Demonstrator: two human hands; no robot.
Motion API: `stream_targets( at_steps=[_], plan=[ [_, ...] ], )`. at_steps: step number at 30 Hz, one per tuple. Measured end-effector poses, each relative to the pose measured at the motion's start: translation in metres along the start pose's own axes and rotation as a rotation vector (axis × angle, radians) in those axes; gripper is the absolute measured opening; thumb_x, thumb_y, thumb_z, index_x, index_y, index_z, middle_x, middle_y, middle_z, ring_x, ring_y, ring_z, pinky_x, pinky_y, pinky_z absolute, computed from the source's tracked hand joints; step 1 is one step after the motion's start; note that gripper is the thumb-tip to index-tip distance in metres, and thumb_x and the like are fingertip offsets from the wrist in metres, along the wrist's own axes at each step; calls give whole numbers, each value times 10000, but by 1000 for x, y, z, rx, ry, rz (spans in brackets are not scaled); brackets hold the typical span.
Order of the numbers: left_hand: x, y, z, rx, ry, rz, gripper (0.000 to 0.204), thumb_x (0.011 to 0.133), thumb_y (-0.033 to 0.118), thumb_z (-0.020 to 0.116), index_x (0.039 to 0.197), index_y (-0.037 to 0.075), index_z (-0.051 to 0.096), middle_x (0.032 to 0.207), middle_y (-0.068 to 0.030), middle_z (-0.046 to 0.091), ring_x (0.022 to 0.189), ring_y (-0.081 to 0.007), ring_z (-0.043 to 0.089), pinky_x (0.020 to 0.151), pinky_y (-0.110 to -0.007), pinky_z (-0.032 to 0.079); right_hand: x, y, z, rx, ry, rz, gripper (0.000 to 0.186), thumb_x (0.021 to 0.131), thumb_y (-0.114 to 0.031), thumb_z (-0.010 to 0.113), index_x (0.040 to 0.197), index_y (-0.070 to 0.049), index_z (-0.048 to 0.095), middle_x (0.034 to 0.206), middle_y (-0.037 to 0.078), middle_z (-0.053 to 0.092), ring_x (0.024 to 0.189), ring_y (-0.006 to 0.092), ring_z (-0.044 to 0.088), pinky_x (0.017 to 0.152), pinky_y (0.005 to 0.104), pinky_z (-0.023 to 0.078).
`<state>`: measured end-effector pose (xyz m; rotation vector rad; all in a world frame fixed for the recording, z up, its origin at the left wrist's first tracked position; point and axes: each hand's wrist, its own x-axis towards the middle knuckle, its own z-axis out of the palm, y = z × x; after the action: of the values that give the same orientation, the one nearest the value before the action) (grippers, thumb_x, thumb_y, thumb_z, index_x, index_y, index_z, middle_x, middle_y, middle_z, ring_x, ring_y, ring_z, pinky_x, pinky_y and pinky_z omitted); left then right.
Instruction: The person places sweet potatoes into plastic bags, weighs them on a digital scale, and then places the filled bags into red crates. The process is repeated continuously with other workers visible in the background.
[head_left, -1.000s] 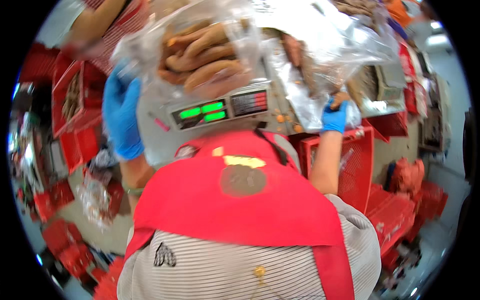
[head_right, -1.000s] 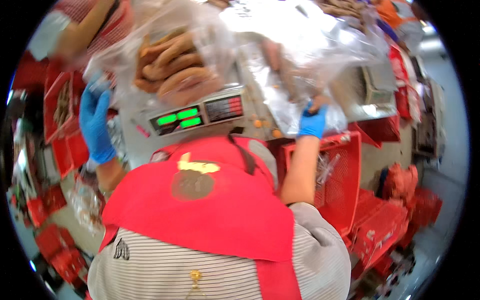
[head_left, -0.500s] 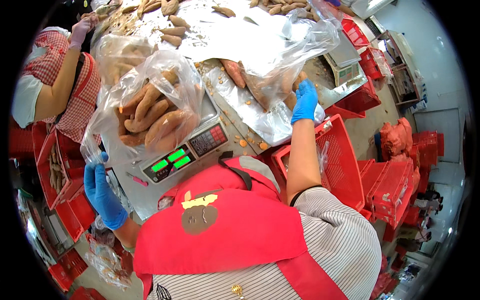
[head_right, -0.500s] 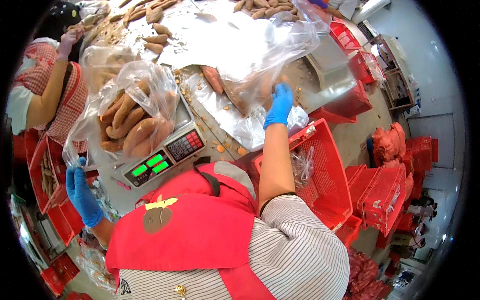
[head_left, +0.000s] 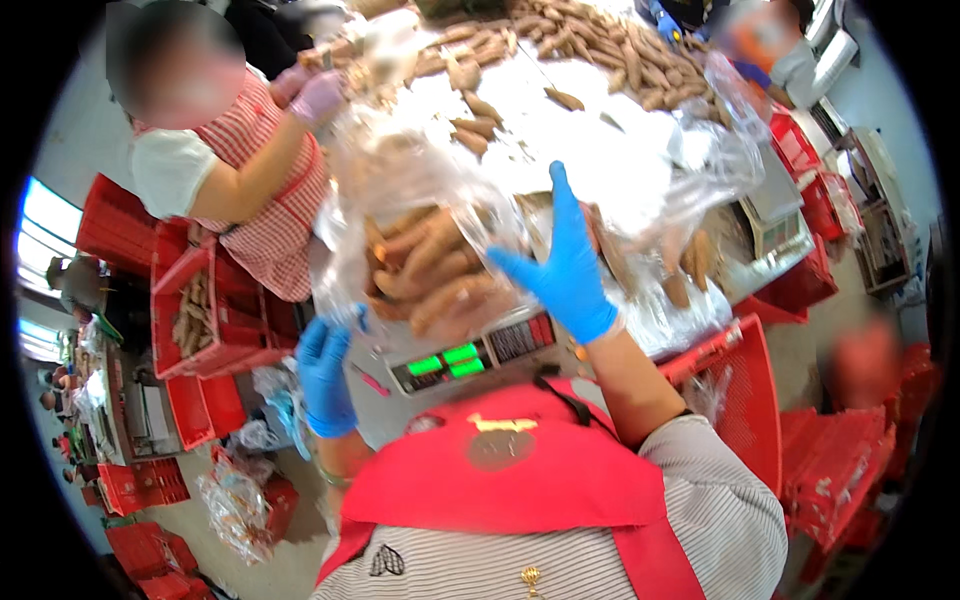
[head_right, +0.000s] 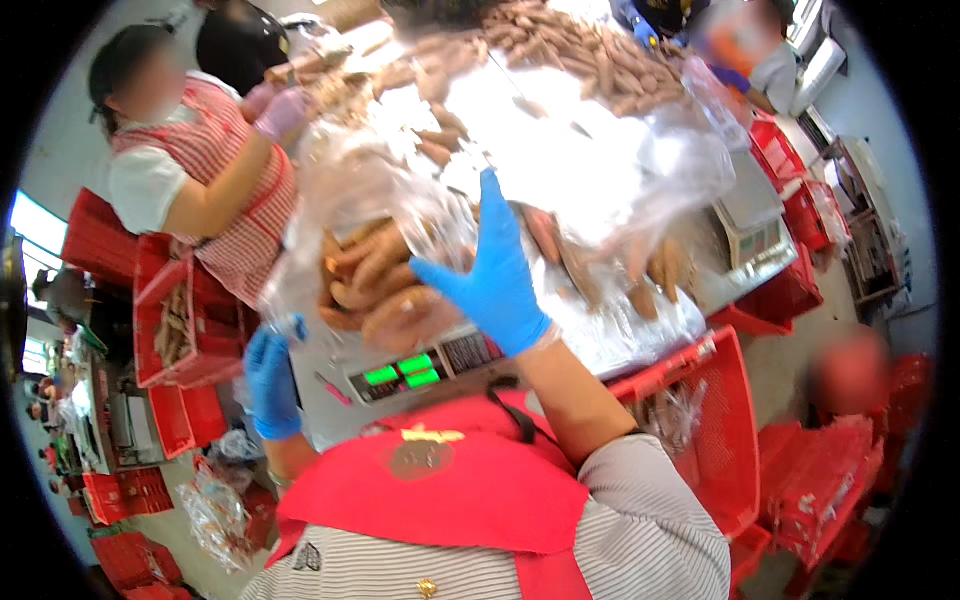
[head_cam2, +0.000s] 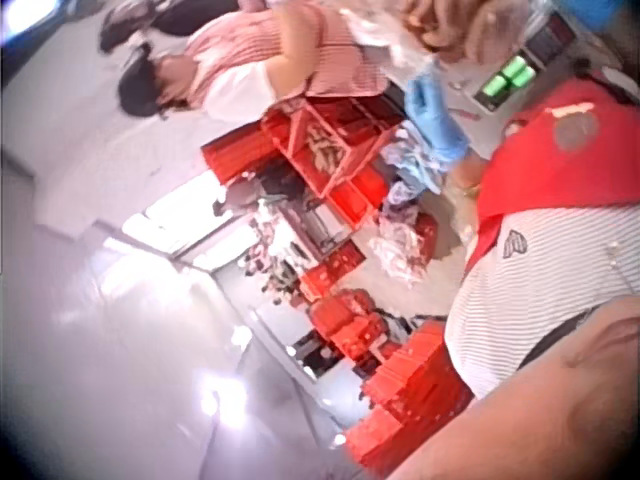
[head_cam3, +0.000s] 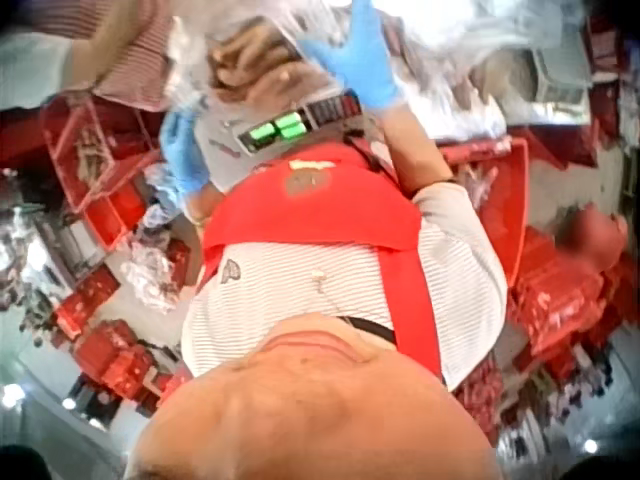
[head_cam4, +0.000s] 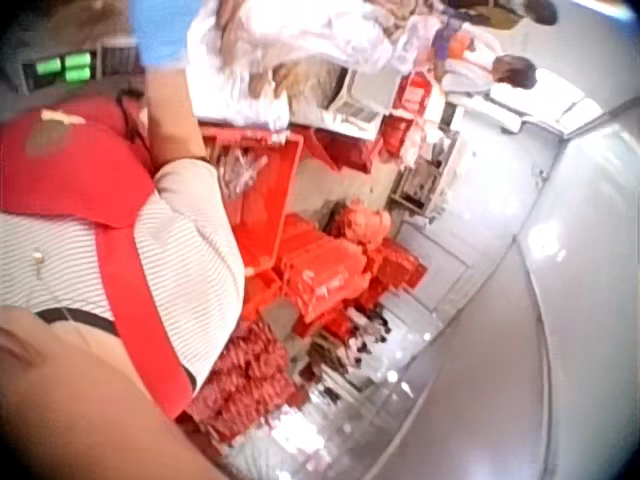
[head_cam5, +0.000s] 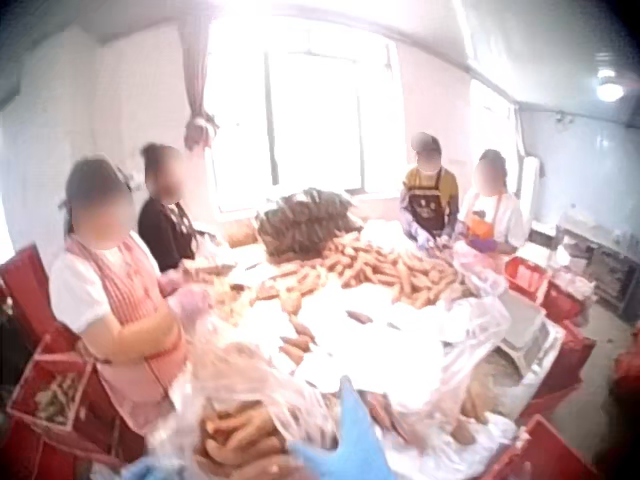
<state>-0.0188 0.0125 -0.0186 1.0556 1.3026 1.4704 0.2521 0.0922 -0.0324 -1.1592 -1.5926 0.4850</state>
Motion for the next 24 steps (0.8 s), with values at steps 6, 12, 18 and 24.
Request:
stream_targets(
  at_steps=[6,12,18,24],
  plan=[
    [-6,2,-9,68,-347,-146,291,851,107,594,1125,11,578,1147,-82,588,960,-113,538,843,-261,430,-10,-11,52,-406,-205,-231,876,674,-335,711,1345,22,276,1340,237,328,1236,394,321,1034,511,212],
    [-12,-14,-7,-110,-256,-177,235,857,105,564,1047,-18,625,862,-45,638,749,-87,546,716,-220,434,-19,34,52,-563,-308,14,703,687,-272,683,1248,13,368,1136,198,482,1088,359,466,920,466,351],
    [-4,-13,10,-132,-251,-91,226,895,88,508,1060,-20,617,871,-41,628,780,-101,555,751,-235,437,-18,72,24,-590,-452,285,197,770,-216,584,925,-102,626,792,170,626,726,348,607,654,442,473],
    [8,-9,6,-81,-242,-33,236,911,100,488,1083,-10,607,856,-32,613,778,-103,552,748,-236,437,2,61,-6,344,-303,441,223,880,-188,493,873,-12,630,810,143,646,761,246,618,720,341,473]
  ],
)
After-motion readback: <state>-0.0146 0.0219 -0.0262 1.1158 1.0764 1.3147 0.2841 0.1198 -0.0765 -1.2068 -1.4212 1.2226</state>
